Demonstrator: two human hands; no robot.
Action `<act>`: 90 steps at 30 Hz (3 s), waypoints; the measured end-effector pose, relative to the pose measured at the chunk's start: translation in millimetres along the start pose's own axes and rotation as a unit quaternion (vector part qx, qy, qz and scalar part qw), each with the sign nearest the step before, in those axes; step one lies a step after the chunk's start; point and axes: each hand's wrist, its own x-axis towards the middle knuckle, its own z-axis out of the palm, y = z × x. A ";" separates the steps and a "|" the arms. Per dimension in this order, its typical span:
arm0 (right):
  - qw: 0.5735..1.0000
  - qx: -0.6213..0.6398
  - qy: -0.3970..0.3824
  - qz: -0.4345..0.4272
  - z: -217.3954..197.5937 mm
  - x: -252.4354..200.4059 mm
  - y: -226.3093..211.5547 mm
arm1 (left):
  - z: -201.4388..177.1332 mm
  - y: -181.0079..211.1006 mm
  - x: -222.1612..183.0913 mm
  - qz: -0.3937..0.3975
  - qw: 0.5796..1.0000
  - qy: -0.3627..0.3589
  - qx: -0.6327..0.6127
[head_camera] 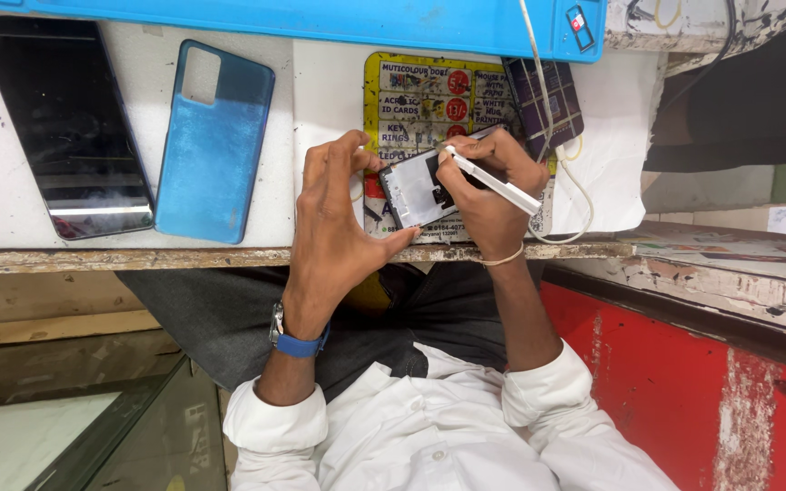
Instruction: The person applies a liquid or adhesive to the internal components of a disassembled phone using a white applicator. They move the applicator across the surface of the phone's internal parts, then pick up and handle different phone components and screens on the workbench.
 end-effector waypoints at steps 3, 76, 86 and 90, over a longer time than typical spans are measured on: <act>0.998 0.068 -0.016 0.012 -1.6 -2.2 1.0 | -4.2 3.0 1.3 0.021 1.000 -0.001 -0.001; 0.999 -0.036 0.019 0.027 -2.1 -3.3 -5.3 | -4.3 2.3 1.3 0.022 1.000 0.002 0.002; 0.997 0.039 -0.038 0.062 -20.1 -8.1 -1.7 | -20.7 11.4 -7.5 0.045 0.998 -0.018 0.033; 0.997 -0.026 -0.065 0.014 -17.7 -6.5 -2.5 | -21.3 12.1 -3.6 0.036 0.999 -0.022 0.032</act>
